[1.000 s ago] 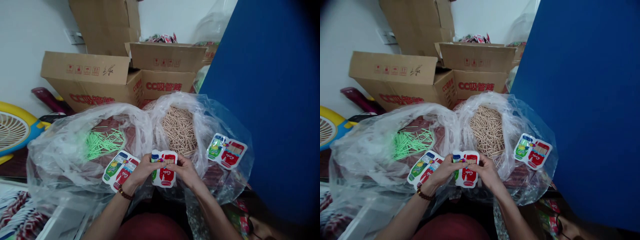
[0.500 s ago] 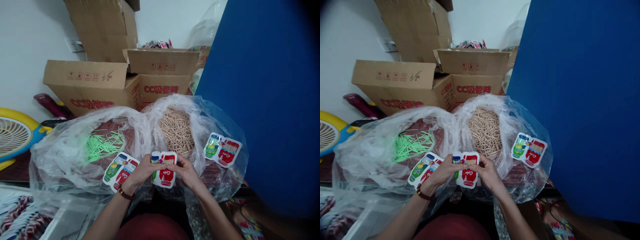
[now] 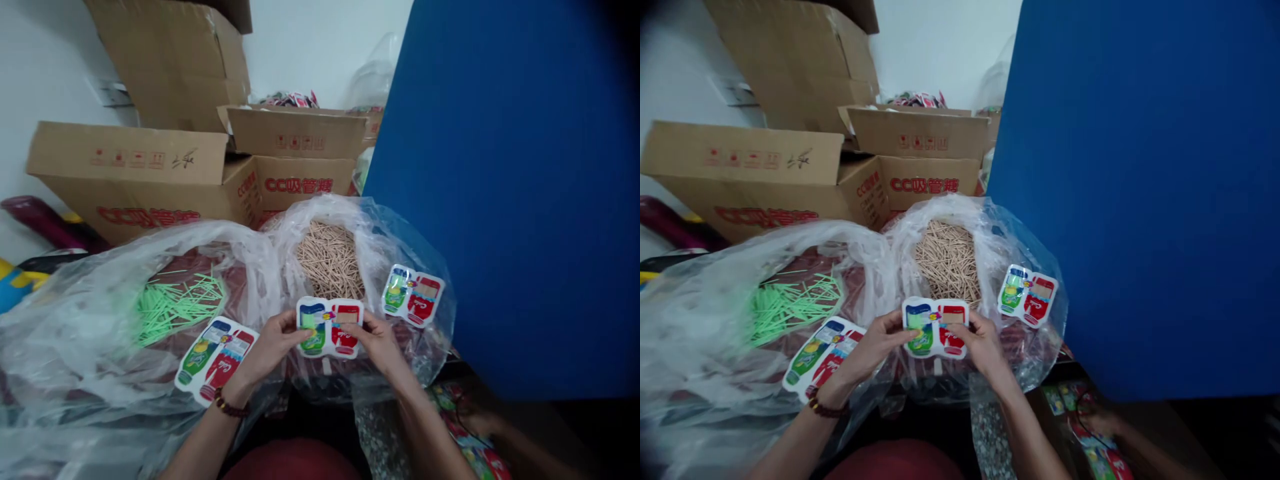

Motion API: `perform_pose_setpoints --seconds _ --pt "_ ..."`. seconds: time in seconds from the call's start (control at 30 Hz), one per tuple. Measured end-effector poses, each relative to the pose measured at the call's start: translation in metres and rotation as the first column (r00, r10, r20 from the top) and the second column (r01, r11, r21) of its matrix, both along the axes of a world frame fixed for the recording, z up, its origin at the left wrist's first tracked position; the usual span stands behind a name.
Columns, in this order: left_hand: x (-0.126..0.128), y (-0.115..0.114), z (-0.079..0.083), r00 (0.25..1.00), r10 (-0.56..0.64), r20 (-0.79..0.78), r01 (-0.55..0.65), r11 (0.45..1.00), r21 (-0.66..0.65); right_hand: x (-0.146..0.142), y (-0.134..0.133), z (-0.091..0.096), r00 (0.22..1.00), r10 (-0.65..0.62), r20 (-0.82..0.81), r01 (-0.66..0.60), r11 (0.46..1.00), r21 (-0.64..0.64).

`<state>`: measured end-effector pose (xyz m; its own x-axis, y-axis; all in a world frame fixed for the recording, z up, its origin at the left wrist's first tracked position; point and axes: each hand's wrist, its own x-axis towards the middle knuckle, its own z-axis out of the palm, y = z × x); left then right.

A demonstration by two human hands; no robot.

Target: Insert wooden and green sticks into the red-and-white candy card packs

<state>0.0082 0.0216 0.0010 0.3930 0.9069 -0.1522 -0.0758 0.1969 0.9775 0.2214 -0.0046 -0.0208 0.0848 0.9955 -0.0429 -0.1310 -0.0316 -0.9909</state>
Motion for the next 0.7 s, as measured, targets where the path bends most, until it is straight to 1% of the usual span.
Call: perform_pose_setpoints --seconds 0.07,0.1,0.2,0.27,0.3,0.33,0.37,0.4,0.43,0.47,0.5,0.53,0.57,0.63,0.67,0.7 --pt "0.000 0.001 -0.003 1.000 -0.004 -0.029 0.004 1.000 0.009 0.032 0.000 0.003 0.985 -0.161 0.056 0.159 0.987 0.033" --pt "0.000 0.001 -0.005 0.999 -0.009 -0.041 0.009 1.000 0.017 0.049 0.001 0.004 0.965 -0.252 0.067 0.248 0.967 0.052" --pt "0.000 0.000 -0.011 0.999 -0.013 -0.034 0.014 0.999 0.041 0.100 0.007 0.001 0.875 -0.478 0.083 0.469 0.877 0.108" --pt "-0.002 -0.002 -0.016 1.000 0.005 -0.027 -0.004 0.999 0.045 0.127 0.011 -0.008 0.816 -0.563 0.134 0.550 0.826 0.120" --pt "-0.004 -0.003 -0.018 0.999 0.018 -0.028 -0.017 0.999 0.041 0.137 0.013 -0.013 0.787 -0.577 0.218 0.567 0.816 0.115" --pt "-0.007 -0.004 -0.020 0.999 0.031 -0.035 -0.030 0.999 0.035 0.145 0.013 -0.018 0.746 -0.568 0.346 0.571 0.814 0.105" --pt "-0.010 -0.006 -0.021 0.998 0.042 -0.047 -0.040 0.999 0.029 0.151 0.013 -0.023 0.682 -0.537 0.496 0.573 0.814 0.094" --pt "-0.014 -0.008 -0.022 0.997 0.052 -0.062 -0.051 0.998 0.023 0.155 0.013 -0.026 0.595 -0.485 0.640 0.577 0.813 0.079" --pt "-0.019 -0.009 -0.021 0.995 0.066 -0.080 -0.064 0.998 0.018 0.157 0.012 -0.027 0.492 -0.421 0.762 0.591 0.804 0.063" --pt "-0.023 -0.011 -0.020 0.992 0.078 -0.100 -0.077 0.997 0.017 0.158 0.012 -0.027 0.388 -0.351 0.852 0.611 0.790 0.048" --pt "-0.028 -0.012 -0.019 0.988 0.092 -0.120 -0.090 0.996 0.021 0.157 0.012 -0.025 0.301 -0.279 0.912 0.630 0.776 0.029" --pt "-0.033 -0.013 -0.017 0.984 0.108 -0.142 -0.104 0.994 0.034 0.156 0.013 -0.022 0.234 -0.207 0.950 0.647 0.763 0.007" --pt "-0.038 -0.015 -0.016 0.978 0.128 -0.166 -0.121 0.991 0.055 0.154 0.014 -0.018 0.191 -0.140 0.972 0.656 0.754 -0.020" --pt "-0.052 -0.019 -0.015 0.955 0.198 -0.221 -0.174 0.977 0.122 0.150 0.013 -0.012 0.155 -0.044 0.987 0.661 0.747 -0.071" --pt "-0.061 -0.021 -0.016 0.932 0.255 -0.257 -0.216 0.962 0.168 0.149 0.012 -0.011 0.153 -0.032 0.988 0.662 0.745 -0.078" --pt "-0.071 -0.025 -0.018 0.896 0.328 -0.300 -0.269 0.937 0.223 0.148 0.008 -0.012 0.148 -0.054 0.987 0.650 0.758 -0.056"
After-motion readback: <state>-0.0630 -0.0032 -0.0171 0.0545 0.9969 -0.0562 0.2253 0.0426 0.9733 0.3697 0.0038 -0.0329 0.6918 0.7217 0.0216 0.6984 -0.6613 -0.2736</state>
